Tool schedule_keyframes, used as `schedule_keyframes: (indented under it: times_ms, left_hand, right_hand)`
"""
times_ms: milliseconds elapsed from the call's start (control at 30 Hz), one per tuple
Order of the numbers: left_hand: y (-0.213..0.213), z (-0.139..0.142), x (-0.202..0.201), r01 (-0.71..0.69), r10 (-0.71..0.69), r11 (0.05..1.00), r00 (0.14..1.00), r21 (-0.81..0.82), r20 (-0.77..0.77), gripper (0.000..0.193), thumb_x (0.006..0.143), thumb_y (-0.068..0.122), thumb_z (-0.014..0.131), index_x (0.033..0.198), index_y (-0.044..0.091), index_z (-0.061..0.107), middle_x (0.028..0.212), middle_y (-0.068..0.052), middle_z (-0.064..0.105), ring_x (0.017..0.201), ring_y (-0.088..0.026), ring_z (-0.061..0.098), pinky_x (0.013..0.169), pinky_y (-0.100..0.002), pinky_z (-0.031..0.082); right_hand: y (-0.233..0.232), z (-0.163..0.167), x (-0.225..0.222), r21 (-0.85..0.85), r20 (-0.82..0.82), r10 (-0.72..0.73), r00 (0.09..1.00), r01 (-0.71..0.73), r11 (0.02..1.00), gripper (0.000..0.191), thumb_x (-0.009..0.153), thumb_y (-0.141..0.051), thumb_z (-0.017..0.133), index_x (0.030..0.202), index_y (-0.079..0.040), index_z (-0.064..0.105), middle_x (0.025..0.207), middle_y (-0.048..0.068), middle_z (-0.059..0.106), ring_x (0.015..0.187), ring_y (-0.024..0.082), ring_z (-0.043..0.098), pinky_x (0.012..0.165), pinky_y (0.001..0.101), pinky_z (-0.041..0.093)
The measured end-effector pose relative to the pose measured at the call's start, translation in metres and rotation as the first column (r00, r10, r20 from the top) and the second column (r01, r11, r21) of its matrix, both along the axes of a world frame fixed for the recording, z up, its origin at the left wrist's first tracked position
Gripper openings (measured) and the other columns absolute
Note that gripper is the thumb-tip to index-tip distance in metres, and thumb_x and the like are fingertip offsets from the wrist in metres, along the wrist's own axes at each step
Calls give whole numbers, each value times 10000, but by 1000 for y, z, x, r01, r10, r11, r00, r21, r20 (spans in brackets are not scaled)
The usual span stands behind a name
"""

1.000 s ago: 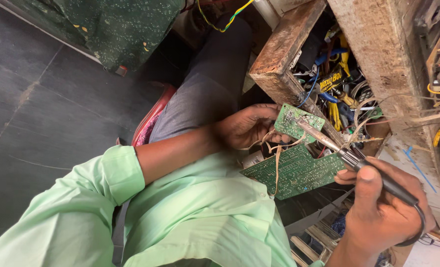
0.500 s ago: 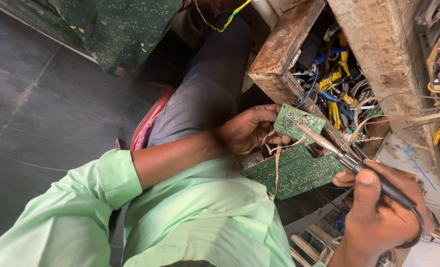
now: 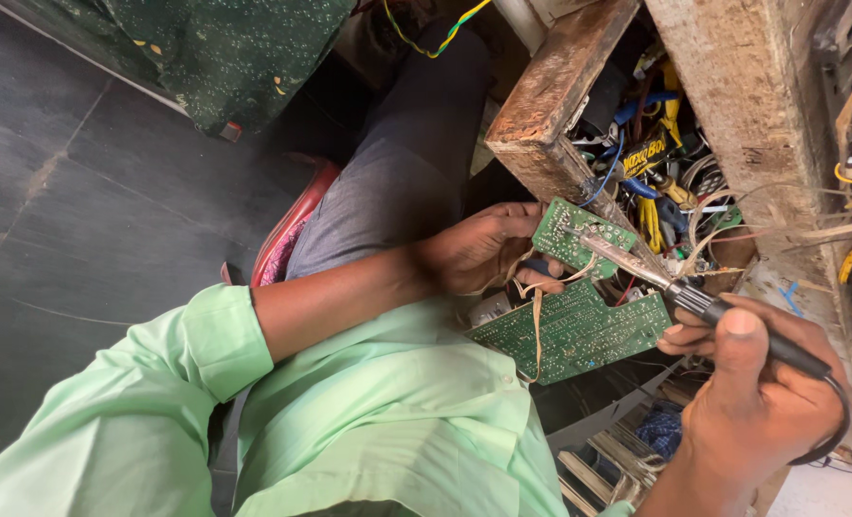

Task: The person sits at a cluttered electronics repair workbench and uses a soldering iron to solder and desolder components on green circuit boards. They pick up boards from a drawer of parts and tools, hold a board steady with one hand while working on its solder joints, and set boards aside on the bench as they finish each one.

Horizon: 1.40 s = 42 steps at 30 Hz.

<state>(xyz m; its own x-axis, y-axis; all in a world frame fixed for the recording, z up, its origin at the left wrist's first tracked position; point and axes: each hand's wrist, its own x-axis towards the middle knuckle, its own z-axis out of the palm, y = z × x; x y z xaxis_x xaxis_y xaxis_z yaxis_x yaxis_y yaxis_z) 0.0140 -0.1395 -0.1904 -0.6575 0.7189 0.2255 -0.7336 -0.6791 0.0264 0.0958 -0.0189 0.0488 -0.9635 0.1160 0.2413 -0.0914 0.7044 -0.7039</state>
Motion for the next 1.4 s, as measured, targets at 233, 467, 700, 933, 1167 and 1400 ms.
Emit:
schedule_keyframes:
  times_ms: [233, 467, 700, 933, 1167, 1400]
  left_hand:
    - [-1, -2, 0, 56, -55, 998, 998, -14, 22, 345, 1080, 185, 520, 1369, -4, 541, 1231, -95, 643, 981, -178, 649, 978, -443, 590]
    - [-4, -2, -2, 54, -54, 998, 998, -37, 21, 343, 1065, 179, 506, 1359, 6, 544, 1213, -81, 659, 955, -161, 663, 986, -439, 591]
    - [-8, -3, -2, 33, -33, 999, 999, -23, -2, 314, 1093, 168, 489, 1333, -27, 546, 1172, -87, 653, 934, -156, 651, 1026, -455, 598]
    - [-12, -1, -1, 21, -21, 1000, 1000, 11, 1, 306, 1106, 160, 497, 1322, -51, 551, 1128, -98, 645, 865, -145, 626, 1027, -462, 599]
    - [-6, -12, 0, 12, -12, 999, 1000, 34, 1, 280, 1115, 178, 509, 1269, -50, 559, 1088, -115, 638, 854, -159, 638, 989, -465, 615]
    - [8, -25, 0, -56, 53, 997, 998, 54, 41, 180, 1066, 146, 537, 1128, -21, 563, 1085, -108, 665, 938, -199, 701, 904, -444, 634]
  right_hand:
    - [2, 2, 0, 17, 9, 14, 1000, -15, 1000, 183, 1148, 2, 641, 1168, 178, 593, 953, 243, 665, 735, 249, 706, 699, 333, 631]
    - [-4, 5, -10, 30, 30, -4, 1000, 3, 1000, 201, 1167, -23, 629, 1151, 174, 593, 939, 235, 671, 703, 235, 690, 672, 323, 615]
    - [2, 8, -24, 40, 69, 14, 998, -17, 999, 233, 1177, -70, 620, 1112, 147, 566, 917, 241, 679, 681, 233, 682, 644, 320, 613]
    - [30, 7, -38, -64, 147, -34, 989, 44, 997, 178, 1157, -73, 636, 1172, 97, 584, 956, 219, 692, 736, 232, 698, 689, 323, 622]
    - [29, 13, -52, 5, 217, -16, 976, 15, 1000, 148, 1153, -57, 628, 1181, 72, 562, 1014, 150, 642, 785, 201, 662, 696, 298, 577]
    - [5, 11, -53, 102, 191, -165, 968, 148, 984, 157, 1161, -148, 603, 1206, -5, 556, 916, 102, 658, 719, 114, 618, 616, 233, 521]
